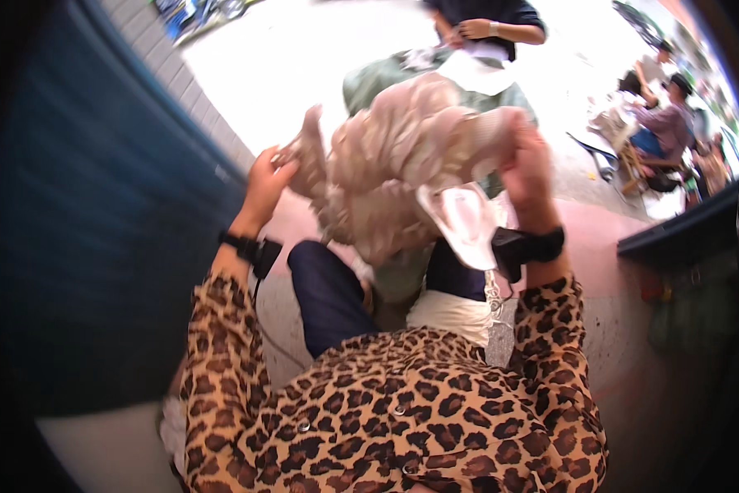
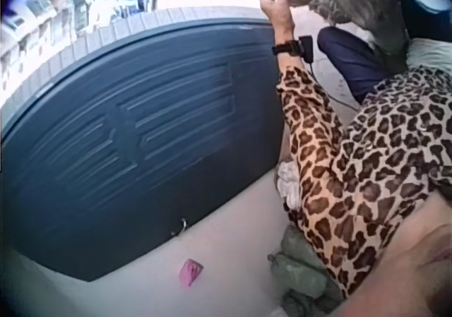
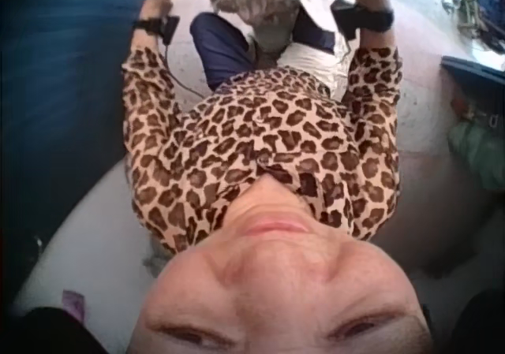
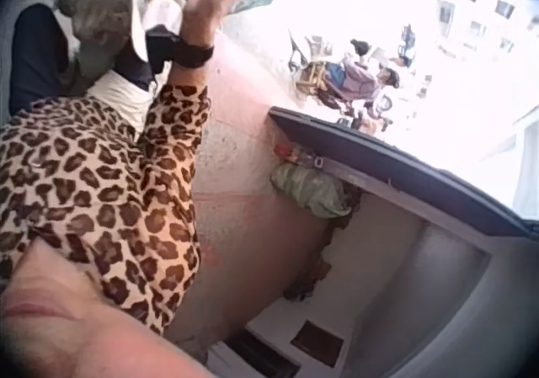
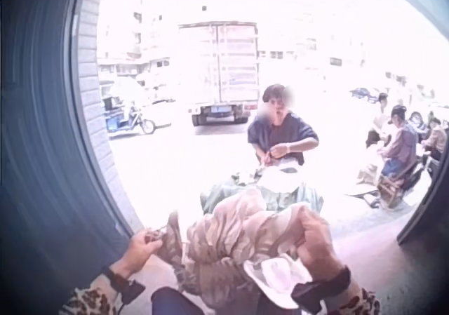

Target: Lacing and tagging white athletic shoes during footwear manufacturing.

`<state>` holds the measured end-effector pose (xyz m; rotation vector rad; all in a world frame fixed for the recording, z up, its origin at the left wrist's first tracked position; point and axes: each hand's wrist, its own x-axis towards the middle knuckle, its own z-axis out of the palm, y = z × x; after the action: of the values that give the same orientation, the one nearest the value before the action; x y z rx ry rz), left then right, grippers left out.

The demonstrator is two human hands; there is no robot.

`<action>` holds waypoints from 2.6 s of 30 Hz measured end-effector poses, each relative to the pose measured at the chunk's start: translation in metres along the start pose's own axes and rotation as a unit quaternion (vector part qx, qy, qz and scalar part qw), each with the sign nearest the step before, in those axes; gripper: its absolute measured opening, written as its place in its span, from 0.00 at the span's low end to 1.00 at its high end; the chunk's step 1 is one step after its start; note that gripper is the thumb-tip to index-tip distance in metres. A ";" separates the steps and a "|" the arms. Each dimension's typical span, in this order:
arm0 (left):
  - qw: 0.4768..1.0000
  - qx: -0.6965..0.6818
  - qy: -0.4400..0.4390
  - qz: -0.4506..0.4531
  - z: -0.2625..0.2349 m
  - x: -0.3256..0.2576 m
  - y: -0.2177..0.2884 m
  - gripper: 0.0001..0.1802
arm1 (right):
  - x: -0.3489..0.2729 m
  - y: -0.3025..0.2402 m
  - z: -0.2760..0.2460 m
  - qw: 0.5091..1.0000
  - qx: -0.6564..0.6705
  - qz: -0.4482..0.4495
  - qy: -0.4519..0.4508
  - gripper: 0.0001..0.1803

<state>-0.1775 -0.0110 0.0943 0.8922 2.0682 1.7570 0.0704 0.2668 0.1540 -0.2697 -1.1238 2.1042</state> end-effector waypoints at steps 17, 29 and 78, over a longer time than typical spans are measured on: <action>0.884 0.462 -0.005 -0.071 0.027 -0.013 -0.051 0.40 | -0.141 -0.020 -0.009 0.991 -0.031 -0.019 0.126 0.19; 0.834 0.552 0.015 0.007 0.024 -0.041 -0.118 0.10 | -0.170 -0.050 -0.012 0.988 -0.045 -0.049 0.142 0.21; 0.973 0.223 -0.058 0.005 0.038 -0.022 -0.072 0.13 | -0.101 0.026 0.015 0.989 0.018 0.096 0.107 0.16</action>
<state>-0.1575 0.0001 0.0133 1.0940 2.4229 1.2218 0.1227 0.1791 0.1280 -0.5938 -0.9641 2.1978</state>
